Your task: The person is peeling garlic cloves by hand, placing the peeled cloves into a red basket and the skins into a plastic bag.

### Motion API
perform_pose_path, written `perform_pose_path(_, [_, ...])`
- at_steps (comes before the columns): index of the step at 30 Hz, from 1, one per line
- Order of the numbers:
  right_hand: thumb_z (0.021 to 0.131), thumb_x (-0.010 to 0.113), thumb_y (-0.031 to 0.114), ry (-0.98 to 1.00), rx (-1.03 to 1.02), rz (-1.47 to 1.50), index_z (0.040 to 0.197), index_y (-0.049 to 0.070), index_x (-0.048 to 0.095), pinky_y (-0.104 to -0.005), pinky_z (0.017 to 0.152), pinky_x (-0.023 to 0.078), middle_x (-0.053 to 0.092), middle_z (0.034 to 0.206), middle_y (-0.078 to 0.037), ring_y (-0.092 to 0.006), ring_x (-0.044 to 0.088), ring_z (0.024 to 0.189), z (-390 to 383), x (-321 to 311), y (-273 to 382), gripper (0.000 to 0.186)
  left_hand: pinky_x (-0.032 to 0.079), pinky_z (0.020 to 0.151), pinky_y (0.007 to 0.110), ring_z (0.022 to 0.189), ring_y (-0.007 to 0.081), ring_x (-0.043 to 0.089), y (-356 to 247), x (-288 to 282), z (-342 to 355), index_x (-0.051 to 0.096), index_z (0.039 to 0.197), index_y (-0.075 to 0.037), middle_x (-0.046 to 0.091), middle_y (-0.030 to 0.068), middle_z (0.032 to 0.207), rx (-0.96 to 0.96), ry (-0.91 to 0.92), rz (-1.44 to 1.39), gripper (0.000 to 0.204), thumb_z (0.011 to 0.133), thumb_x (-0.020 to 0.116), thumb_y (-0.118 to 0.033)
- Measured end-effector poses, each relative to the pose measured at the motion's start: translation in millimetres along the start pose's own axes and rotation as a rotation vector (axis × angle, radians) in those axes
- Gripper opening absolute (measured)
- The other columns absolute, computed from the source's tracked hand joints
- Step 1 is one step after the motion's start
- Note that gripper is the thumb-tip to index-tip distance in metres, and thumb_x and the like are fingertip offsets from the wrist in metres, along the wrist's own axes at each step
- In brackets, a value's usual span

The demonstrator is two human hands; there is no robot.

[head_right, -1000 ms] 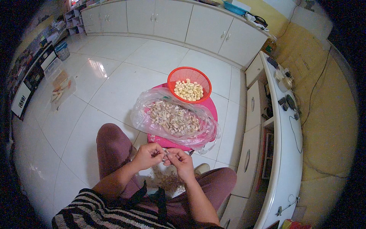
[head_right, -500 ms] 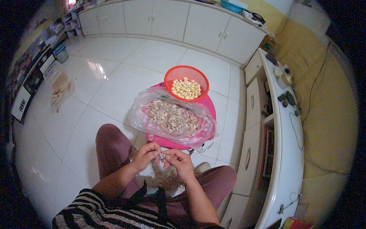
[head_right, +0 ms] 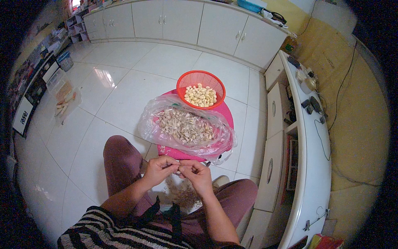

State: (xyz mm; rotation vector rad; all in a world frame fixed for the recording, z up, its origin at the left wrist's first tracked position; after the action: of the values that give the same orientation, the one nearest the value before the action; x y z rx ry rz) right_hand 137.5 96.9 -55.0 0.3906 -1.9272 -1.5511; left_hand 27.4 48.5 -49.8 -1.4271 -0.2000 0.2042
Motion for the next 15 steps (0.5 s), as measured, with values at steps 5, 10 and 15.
perform_pose_path(5, [0.078,0.062,0.002,-0.024,-0.087,0.031,0.095,0.0,0.056,-0.0224,0.061,0.049,0.061,0.081,-0.005,-0.0101,0.058,0.07,0.6,-0.9,-0.4,0.018,0.047,0.063,0.021,0.07,0.0065,0.056,5.6,-0.4,1.3,0.059,0.09,0.001,0.061,0.0031,0.079,-0.048,-0.016,-0.119,0.012,0.08,0.061,-0.004])
perform_pose_path(10, [0.078,0.064,0.006,-0.072,-0.097,-0.029,0.092,0.0,0.057,-0.0216,0.06,0.048,0.061,0.079,-0.004,-0.009,0.057,0.068,0.8,-3.9,-0.8,0.016,0.046,0.06,0.022,0.067,0.0071,0.056,5.6,3.4,1.0,0.058,0.091,0.001,0.061,0.0031,0.078,-0.11,0.041,-0.013,0.012,0.083,0.057,-0.008])
perform_pose_path(15, [0.078,0.065,0.009,-0.135,-0.066,-0.149,0.088,0.001,0.058,-0.0207,0.055,0.045,0.06,0.073,-0.002,-0.007,0.054,0.062,-1.9,-6.9,-4.5,0.014,0.046,0.058,0.025,0.064,0.0122,0.058,-9.2,4.5,-0.8,0.057,0.09,0.0,0.058,0.0063,0.076,0.021,0.069,0.224,0.01,0.084,0.053,-0.007])
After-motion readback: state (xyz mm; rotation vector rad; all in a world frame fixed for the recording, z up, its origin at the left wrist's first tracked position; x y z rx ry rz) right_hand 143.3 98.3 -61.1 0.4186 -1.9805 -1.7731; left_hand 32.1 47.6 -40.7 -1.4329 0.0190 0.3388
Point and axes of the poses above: each hand's wrist, its own z-axis towards the middle knuckle, its own x-axis out of the palm, y = z × x, the point moved 10 cm from there along z, towards the middle knuckle
